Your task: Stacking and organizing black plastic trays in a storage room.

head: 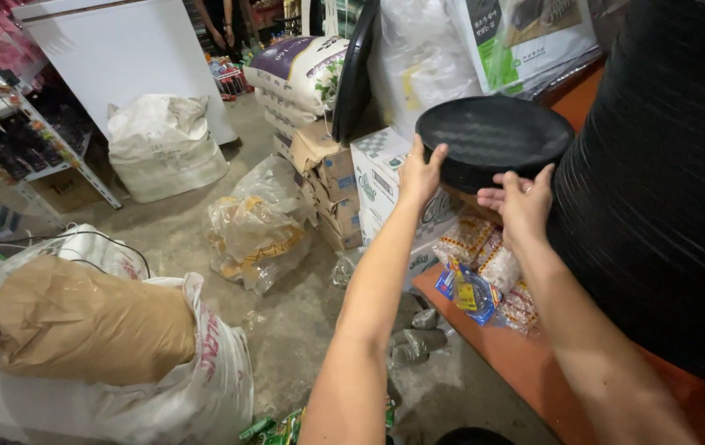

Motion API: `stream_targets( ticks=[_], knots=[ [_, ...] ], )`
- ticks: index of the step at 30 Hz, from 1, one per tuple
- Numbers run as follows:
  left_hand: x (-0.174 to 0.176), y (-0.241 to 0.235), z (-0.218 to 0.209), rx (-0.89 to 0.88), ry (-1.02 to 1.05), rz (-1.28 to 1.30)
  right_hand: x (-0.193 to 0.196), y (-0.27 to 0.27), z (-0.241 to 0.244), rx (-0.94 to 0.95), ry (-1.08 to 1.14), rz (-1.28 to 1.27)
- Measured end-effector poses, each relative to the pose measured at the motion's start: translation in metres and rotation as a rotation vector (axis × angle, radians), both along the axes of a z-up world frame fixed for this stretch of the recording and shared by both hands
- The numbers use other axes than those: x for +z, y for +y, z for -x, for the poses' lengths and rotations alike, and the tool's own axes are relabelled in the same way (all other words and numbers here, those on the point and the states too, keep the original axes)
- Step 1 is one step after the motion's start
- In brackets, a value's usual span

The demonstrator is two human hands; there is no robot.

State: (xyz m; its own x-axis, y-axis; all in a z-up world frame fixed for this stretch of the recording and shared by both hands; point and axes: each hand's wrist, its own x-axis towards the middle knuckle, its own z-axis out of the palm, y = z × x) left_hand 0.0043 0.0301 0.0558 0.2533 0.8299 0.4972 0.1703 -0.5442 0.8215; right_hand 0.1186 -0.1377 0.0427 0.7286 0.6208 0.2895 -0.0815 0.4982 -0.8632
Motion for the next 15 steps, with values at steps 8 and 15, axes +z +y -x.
stream_targets(
  ticks=[8,15],
  knots=[
    [-0.011,-0.002,-0.009,0.064,0.030,-0.136,-0.011,-0.006,0.011,-0.078,-0.356,0.213],
    [0.006,-0.016,0.003,0.063,0.115,-0.034,0.015,-0.026,0.036,-0.128,-0.455,0.421]
  ],
)
